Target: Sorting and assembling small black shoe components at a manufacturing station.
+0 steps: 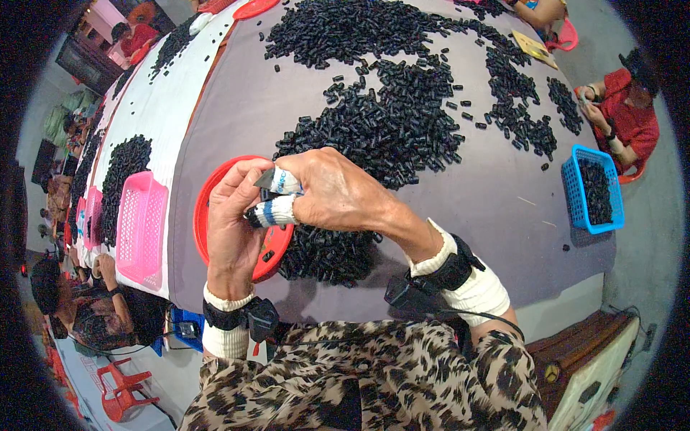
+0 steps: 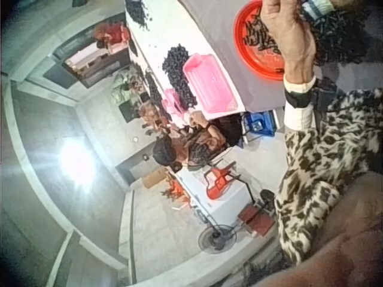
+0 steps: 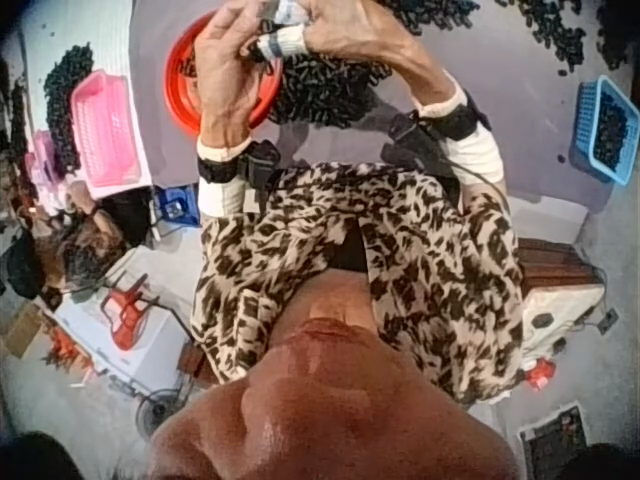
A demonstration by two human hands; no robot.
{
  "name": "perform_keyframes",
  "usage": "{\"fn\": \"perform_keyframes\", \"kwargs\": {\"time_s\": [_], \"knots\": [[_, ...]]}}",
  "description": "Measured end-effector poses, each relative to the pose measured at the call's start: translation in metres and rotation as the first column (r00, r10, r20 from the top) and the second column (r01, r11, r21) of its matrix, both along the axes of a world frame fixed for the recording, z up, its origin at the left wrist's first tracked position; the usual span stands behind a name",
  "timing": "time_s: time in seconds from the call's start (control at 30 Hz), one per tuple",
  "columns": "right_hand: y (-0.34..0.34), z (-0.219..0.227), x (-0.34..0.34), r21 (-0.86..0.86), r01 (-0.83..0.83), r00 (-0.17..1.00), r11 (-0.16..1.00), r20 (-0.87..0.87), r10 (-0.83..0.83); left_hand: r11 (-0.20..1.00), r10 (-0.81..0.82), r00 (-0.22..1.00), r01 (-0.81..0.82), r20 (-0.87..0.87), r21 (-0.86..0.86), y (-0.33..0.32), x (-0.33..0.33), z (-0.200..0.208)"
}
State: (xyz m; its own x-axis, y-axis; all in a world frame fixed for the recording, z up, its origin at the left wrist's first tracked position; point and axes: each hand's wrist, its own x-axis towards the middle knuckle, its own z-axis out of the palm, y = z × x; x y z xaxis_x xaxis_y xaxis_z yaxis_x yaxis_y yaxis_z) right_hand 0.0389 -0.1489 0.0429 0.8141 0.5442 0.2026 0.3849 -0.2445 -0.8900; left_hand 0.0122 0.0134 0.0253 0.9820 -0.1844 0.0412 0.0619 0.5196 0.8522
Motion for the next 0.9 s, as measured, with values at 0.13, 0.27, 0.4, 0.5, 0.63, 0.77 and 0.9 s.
{"fn": "perform_keyframes", "kwargs": {"time_s": [0.13,0.27,0.4,0.5,0.63,0.77,0.9], "knots": [[0.0003,-0.0008,-0.0019,0.017,0.039,0.998,0.999,-0.058,-0.038,0.992,-0.016,0.997,0.006,-0.072,-0.127,-0.0052,-0.0014,0.0017],[0.0014,-0.0038,-0.0009,0.085,0.077,0.994,0.993,-0.077,-0.071,0.96,-0.074,0.993,0.047,-0.089,-0.276,-0.0039,0.0003,-0.0055],[-0.0006,-0.0042,-0.0008,0.083,0.106,0.993,0.991,-0.065,-0.101,0.941,-0.096,0.992,0.064,-0.082,-0.332,-0.0071,-0.0003,-0.0035],[0.001,-0.006,-0.001,0.115,0.095,0.993,0.989,-0.087,-0.086,0.963,-0.071,0.994,0.046,-0.086,-0.264,-0.0065,-0.0016,-0.0019],[0.0008,-0.0048,-0.0015,0.133,0.086,0.993,0.987,-0.095,-0.074,0.978,-0.094,0.993,0.079,-0.069,-0.193,-0.0023,0.0025,-0.0055],[-0.0022,-0.0028,-0.0006,0.078,0.098,0.992,0.992,-0.086,-0.091,0.968,-0.097,0.987,0.064,-0.126,-0.242,-0.0053,0.0029,-0.0045],[-0.001,-0.002,0.0002,0.078,0.09,0.993,0.993,-0.083,-0.083,0.957,-0.077,0.989,0.037,-0.128,-0.289,-0.0051,-0.0003,-0.0045]]}}
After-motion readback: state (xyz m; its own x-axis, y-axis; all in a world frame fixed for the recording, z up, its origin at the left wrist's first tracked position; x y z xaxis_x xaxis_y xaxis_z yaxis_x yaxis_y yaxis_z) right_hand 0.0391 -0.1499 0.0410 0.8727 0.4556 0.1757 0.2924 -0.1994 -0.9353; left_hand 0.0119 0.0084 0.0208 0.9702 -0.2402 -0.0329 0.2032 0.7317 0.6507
